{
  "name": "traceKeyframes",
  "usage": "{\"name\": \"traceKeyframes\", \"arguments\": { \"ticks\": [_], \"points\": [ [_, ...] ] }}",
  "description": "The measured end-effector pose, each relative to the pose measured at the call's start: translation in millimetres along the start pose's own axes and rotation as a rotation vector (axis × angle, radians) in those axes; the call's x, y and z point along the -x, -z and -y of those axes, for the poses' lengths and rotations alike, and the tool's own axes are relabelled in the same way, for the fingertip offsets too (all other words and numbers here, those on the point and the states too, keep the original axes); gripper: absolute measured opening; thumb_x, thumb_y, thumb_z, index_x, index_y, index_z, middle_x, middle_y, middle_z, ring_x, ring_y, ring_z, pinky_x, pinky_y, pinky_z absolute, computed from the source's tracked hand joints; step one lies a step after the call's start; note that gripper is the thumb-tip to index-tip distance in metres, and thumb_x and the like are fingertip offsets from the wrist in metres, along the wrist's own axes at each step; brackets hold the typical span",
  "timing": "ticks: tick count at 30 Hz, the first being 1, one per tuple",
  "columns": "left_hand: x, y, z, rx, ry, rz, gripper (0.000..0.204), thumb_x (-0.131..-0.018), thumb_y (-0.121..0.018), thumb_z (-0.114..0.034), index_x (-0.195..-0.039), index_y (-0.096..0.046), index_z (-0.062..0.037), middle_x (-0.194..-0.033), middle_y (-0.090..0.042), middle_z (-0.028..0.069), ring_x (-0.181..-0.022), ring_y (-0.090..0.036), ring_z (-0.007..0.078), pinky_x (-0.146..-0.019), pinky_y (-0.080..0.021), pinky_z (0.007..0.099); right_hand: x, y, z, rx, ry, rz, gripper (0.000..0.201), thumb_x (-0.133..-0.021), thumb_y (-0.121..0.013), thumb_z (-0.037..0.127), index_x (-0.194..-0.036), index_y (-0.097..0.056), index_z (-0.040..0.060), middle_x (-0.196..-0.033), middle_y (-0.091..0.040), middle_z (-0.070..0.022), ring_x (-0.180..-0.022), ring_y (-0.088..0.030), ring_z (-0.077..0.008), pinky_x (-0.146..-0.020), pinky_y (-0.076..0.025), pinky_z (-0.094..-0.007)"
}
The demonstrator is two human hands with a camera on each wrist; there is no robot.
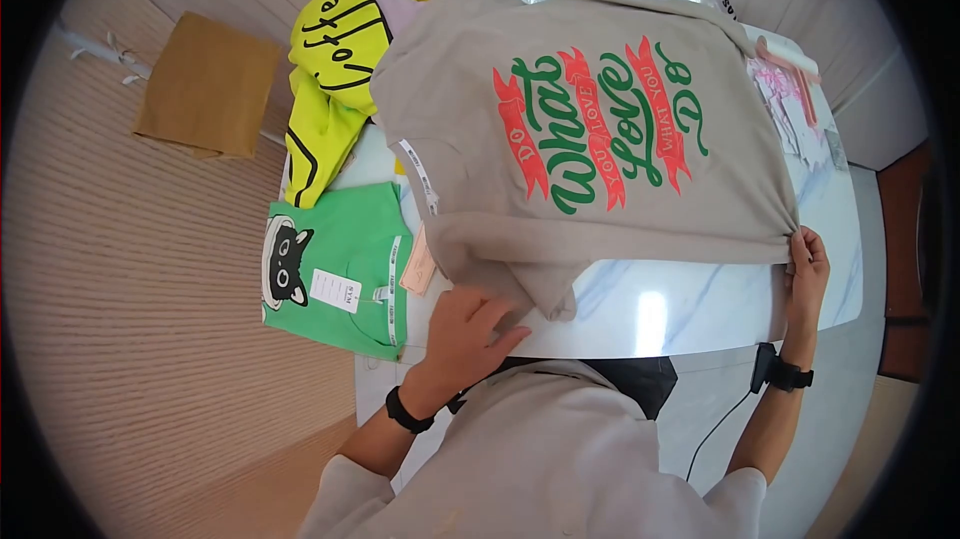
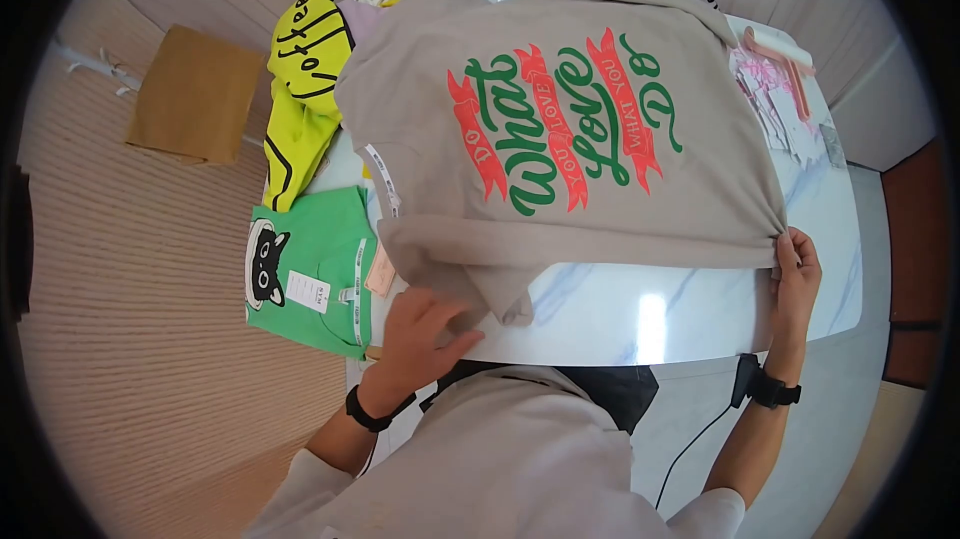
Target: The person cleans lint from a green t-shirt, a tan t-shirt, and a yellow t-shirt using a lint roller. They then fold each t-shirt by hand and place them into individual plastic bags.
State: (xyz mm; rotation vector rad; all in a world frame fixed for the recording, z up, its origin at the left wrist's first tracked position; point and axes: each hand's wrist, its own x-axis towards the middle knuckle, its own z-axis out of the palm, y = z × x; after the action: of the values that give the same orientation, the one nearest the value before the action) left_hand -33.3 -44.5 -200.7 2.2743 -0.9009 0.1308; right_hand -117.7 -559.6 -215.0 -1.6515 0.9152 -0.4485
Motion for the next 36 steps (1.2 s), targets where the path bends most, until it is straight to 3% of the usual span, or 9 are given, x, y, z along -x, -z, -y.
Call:
{"name": "traceKeyframes", "arguments": {
  "ticks": [8, 11, 14, 18, 21, 24, 30, 33, 36],
  "points": [
    [17.0, 15.6, 20.6, -0.133, -0.062, 0.337, 0.02, -0.082, -0.082, -0.015, -0.098, -0.07, -0.0119, -0.104, -0.062, 0.0062, -0.099, -0.058, 0.0312, -0.083, -0.046, 0.0426, -7.4, 4.0, -13.7, -0.019, 0.027, -0.005, 0.02, -0.103, -0.069, 0.026, -0.11, -0.069, 0.008, -0.083, -0.06, 0.0095, -0.062, -0.041, 0.0028, -0.051, -0.03, -0.0171],
    [29.7, 76.7, 13.3, -0.028, 0.138, 0.451, 0.019, -0.08, -0.084, -0.011, -0.094, -0.072, -0.0118, -0.099, -0.066, 0.0067, -0.096, -0.061, 0.0296, -0.088, -0.044, 0.0416, -6.0, 21.4, -13.0, -0.094, -0.075, 0.044, 0.019, -0.103, -0.069, 0.023, -0.113, -0.07, 0.0065, -0.09, -0.065, 0.0055, -0.07, -0.052, -0.0001, -0.058, -0.04, -0.0186],
    [25.1, 116.7, 2.1, 0.114, 0.284, 0.622, 0.016, -0.081, -0.083, -0.007, -0.093, -0.073, -0.0101, -0.097, -0.07, 0.0081, -0.095, -0.064, 0.0295, -0.087, -0.047, 0.0411, -14.7, 30.9, -31.4, -0.006, 0.116, -0.03, 0.023, -0.102, -0.067, 0.016, -0.12, -0.069, 0.0025, -0.096, -0.069, 0.0005, -0.084, -0.063, -0.0076, -0.073, -0.05, -0.024],
    [5.1, 97.6, 1.2, 0.181, 0.4, 0.199, 0.017, -0.083, -0.079, -0.001, -0.098, -0.073, -0.0061, -0.098, -0.072, 0.0101, -0.094, -0.066, 0.0326, -0.081, -0.052, 0.0421, -5.3, 39.3, -18.6, 0.659, 0.281, -0.034, 0.04, -0.095, -0.063, 0.005, -0.135, -0.065, 0.0019, -0.126, -0.067, -0.0132, -0.112, -0.064, -0.0228, -0.098, -0.05, -0.0336],
    [-13.9, 55.6, 22.5, 0.022, 0.336, -0.11, 0.016, -0.084, -0.079, -0.005, -0.099, -0.073, -0.0056, -0.095, -0.071, 0.01, -0.094, -0.066, 0.0328, -0.081, -0.051, 0.0425, 27.1, 4.8, 8.1, 1.021, 0.663, -0.13, 0.049, -0.091, -0.067, 0.004, -0.14, -0.062, 0.0065, -0.142, -0.057, -0.0172, -0.127, -0.055, -0.0335, -0.108, -0.044, -0.0414],
    [-36.4, 33.2, 23.8, -0.207, 0.368, -0.22, 0.012, -0.085, -0.078, -0.008, -0.095, -0.073, -0.0054, -0.092, -0.071, 0.0103, -0.09, -0.067, 0.0335, -0.078, -0.052, 0.0426, 57.3, -31.0, 31.3, 1.004, 0.842, -0.035, 0.054, -0.088, -0.069, 0.003, -0.141, -0.062, 0.0086, -0.144, -0.055, -0.0181, -0.132, -0.048, -0.0403, -0.112, -0.039, -0.0491],
    [-19.2, 48.4, 9.3, -0.25, 0.63, 0.255, 0.017, -0.086, -0.079, -0.023, -0.087, -0.074, -0.0064, -0.096, -0.07, 0.0116, -0.083, -0.066, 0.0339, -0.073, -0.051, 0.0464, 63.1, -37.5, 24.1, 0.908, 0.602, 0.191, 0.037, -0.095, -0.064, 0.006, -0.132, -0.063, 0.0017, -0.144, -0.054, -0.0203, -0.133, -0.051, -0.0413, -0.114, -0.04, -0.0466],
    [-25.1, 53.9, 24.4, -0.168, 0.605, -0.065, 0.023, -0.088, -0.079, -0.028, -0.092, -0.075, -0.0057, -0.093, -0.069, 0.0127, -0.078, -0.065, 0.0341, -0.07, -0.05, 0.0476, 54.2, -30.5, 22.6, 0.907, 0.585, 0.185, 0.037, -0.097, -0.062, 0.007, -0.134, -0.062, 0.0019, -0.144, -0.053, -0.0205, -0.133, -0.051, -0.0409, -0.114, -0.04, -0.0462],
    [-34.8, 32.9, 50.0, -0.235, 0.477, -0.056, 0.03, -0.086, -0.08, -0.026, -0.108, -0.074, -0.0063, -0.091, -0.066, 0.0117, -0.081, -0.062, 0.0315, -0.07, -0.048, 0.044, 52.2, -34.0, 14.0, 0.974, 0.626, 0.2, 0.042, -0.098, -0.057, 0.006, -0.14, -0.058, 0.002, -0.148, -0.05, -0.0209, -0.137, -0.046, -0.0411, -0.118, -0.036, -0.0478]
  ]
}}
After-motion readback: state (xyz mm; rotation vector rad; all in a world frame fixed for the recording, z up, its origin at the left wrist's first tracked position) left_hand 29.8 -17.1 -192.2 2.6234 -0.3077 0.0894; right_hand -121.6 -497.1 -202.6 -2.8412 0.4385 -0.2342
